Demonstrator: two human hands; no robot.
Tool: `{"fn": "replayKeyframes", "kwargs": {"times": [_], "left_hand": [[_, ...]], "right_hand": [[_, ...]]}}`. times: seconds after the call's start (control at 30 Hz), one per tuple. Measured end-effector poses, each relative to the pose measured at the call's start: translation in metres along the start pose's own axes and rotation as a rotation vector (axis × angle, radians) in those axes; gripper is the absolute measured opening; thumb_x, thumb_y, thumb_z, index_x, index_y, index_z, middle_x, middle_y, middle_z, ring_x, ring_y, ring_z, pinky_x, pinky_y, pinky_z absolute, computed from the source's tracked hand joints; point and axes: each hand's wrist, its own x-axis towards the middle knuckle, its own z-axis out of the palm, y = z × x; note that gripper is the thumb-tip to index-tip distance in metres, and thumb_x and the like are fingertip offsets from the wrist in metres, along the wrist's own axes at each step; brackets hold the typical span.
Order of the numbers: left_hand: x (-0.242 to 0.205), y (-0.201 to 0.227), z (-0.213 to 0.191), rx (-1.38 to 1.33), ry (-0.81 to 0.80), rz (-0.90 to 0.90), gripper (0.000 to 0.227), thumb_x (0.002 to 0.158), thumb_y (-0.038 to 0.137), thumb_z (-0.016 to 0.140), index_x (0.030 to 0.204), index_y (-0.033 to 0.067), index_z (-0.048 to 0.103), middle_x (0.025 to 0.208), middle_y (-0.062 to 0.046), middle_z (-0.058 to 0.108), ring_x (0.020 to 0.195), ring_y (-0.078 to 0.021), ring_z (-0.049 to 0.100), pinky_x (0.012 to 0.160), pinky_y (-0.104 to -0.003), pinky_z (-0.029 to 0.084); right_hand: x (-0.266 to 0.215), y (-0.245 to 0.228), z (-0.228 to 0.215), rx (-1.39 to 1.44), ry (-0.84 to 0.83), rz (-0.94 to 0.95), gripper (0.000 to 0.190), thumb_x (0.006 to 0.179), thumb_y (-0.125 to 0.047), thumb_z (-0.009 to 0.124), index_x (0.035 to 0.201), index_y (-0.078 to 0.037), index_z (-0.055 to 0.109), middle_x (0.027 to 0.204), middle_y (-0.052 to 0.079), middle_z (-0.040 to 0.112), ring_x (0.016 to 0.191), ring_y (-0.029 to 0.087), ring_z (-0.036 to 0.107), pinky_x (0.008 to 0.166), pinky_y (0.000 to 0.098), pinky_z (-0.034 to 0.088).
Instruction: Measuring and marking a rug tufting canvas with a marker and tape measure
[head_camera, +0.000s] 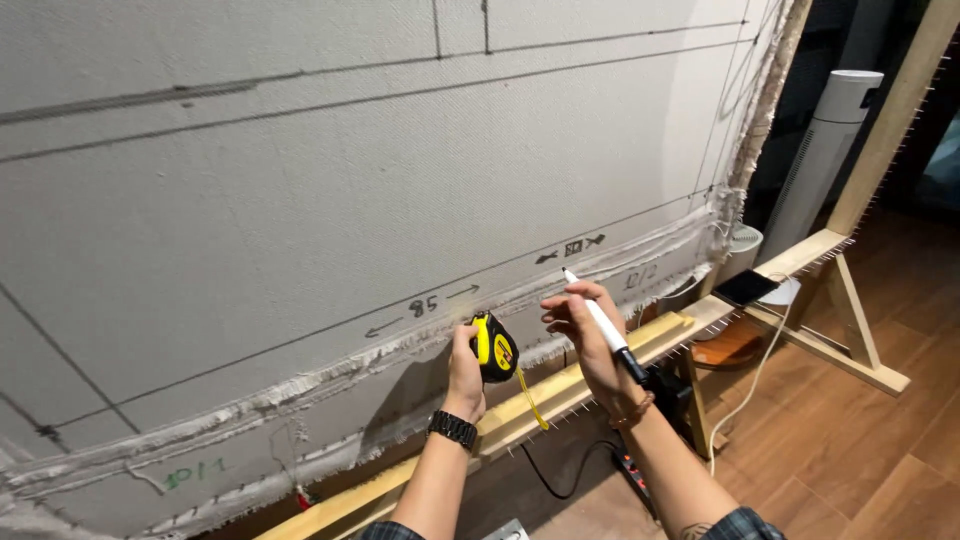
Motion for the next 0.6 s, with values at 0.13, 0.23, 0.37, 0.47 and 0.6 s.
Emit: {"fn": "replayKeyframes", "kwargs": {"times": [0.13,0.23,0.37,0.47,0.6], "left_hand": [[-0.004,-0.004,0.009,0.029,0.019,-0.031,0.044,0.099,0.04,0.059,0.119,0.0025,0.07,0.101,-0.017,0.069,0.089,-0.0251,0.066,0.077,-0.041,0.06],[0.01,-0.018,0.006,0.023,-0.012,0.0,0.039,0.102,0.035,0.062,0.121,0.002,0.07,0.102,-0.017,0.071,0.089,-0.0246,0.069,0.079,-0.04,0.061],[-0.033,0.019,0.031,0.084,-0.057,-0.017,0.045,0.104,0.037,0.064,0.134,0.0034,0.062,0.118,-0.018,0.071,0.101,-0.0239,0.068,0.09,-0.04,0.06],[-0.048,0.03,0.041,0.097,-0.069,0.003,0.051,0.102,0.035,0.069,0.141,0.0039,0.06,0.124,-0.016,0.069,0.106,-0.0233,0.067,0.092,-0.039,0.059],[-0.04,0.021,0.033,0.059,-0.105,0.055,0.044,0.097,0.028,0.079,0.135,0.0095,0.066,0.113,-0.012,0.072,0.098,-0.0201,0.07,0.085,-0.035,0.062]], "right_hand": [[-0.01,-0.003,0.0,-0.256,-0.011,-0.07,0.025,0.103,-0.02,0.063,0.123,-0.007,0.055,0.108,0.022,0.08,0.094,0.027,0.076,0.084,0.0377,0.061],[-0.016,0.002,-0.001,-0.35,-0.018,-0.034,0.031,0.1,-0.021,0.069,0.124,-0.008,0.056,0.116,0.02,0.079,0.106,0.026,0.072,0.093,0.0407,0.059],[-0.02,0.006,0.003,-0.403,-0.081,0.06,0.038,0.096,-0.02,0.074,0.127,-0.009,0.054,0.134,0.021,0.071,0.126,0.036,0.067,0.103,0.0528,0.056],[-0.025,0.003,0.012,-0.405,-0.112,0.125,0.043,0.095,-0.019,0.075,0.13,-0.01,0.051,0.144,0.022,0.065,0.134,0.04,0.062,0.108,0.0556,0.052],[-0.029,-0.003,0.026,-0.39,-0.141,0.174,0.042,0.097,-0.016,0.072,0.131,-0.008,0.048,0.145,0.025,0.063,0.134,0.046,0.06,0.109,0.0579,0.052]]}}
